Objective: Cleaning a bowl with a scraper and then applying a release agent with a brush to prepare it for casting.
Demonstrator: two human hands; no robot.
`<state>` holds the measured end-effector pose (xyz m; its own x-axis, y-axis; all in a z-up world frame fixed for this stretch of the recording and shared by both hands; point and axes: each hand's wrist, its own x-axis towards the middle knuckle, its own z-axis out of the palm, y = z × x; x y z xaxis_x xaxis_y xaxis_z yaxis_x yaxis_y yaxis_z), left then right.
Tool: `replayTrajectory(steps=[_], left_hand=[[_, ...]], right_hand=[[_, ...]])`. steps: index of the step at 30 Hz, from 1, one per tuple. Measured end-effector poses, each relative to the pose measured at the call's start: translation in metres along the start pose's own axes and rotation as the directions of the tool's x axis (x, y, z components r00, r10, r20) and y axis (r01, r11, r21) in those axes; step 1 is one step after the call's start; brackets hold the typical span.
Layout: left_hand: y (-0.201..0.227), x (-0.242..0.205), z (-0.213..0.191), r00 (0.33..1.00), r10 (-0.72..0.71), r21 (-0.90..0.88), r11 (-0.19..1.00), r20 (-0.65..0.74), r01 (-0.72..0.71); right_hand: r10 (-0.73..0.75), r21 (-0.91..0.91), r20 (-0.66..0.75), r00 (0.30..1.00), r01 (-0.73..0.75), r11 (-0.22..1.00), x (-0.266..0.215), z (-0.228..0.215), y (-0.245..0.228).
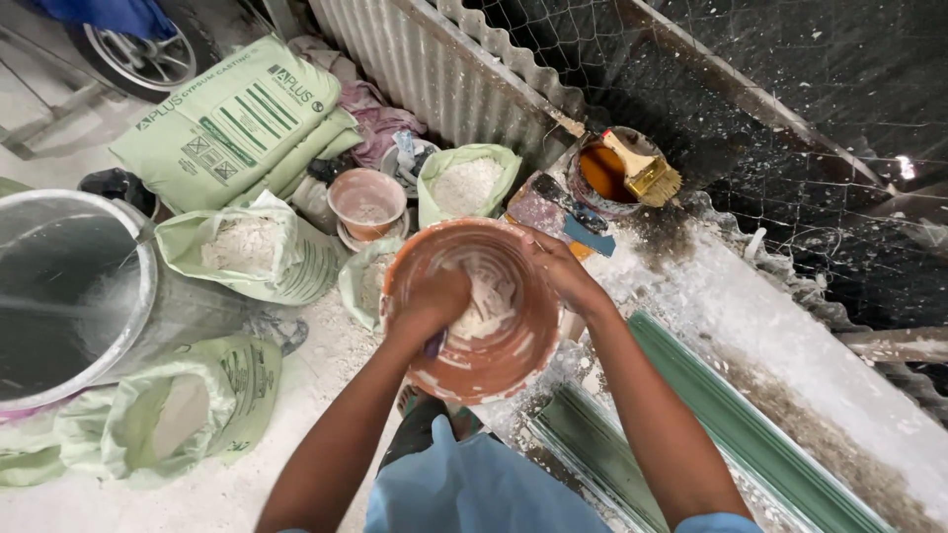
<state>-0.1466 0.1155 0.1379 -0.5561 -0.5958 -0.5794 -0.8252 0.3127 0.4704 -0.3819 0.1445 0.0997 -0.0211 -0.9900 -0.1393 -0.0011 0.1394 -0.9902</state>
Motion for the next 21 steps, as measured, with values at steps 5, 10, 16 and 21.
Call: replayTrajectory(steps=[5,10,16,21], left_hand=[[0.04,-0.004,0.001,0.97,0.005,-0.237,0.969,-0.242,-0.064],[0.013,-0.013,-0.01,0.956,0.084,-0.045,0.994,-0.28,-0.1],[0.021,-0.024,-0.008,0.903,0.008,-0.198,0.975,-0.43,-0.102],[-0.029,-0.033,-0.005,0.849,0.054,-0.21,0.959,-0.525,-0.191]], right_hand=[[-0.001,-0.124,0.021,1.0,0.003,0.992,0.001,0.033,-0.023],[0.004,-0.137,0.046,0.999,0.003,0.991,0.002,0.029,-0.025],[-0.048,-0.174,0.081,0.996,0.062,0.983,0.002,0.055,-0.06],[-0.025,-0.307,0.125,0.992,0.063,0.949,0.001,0.053,-0.062]])
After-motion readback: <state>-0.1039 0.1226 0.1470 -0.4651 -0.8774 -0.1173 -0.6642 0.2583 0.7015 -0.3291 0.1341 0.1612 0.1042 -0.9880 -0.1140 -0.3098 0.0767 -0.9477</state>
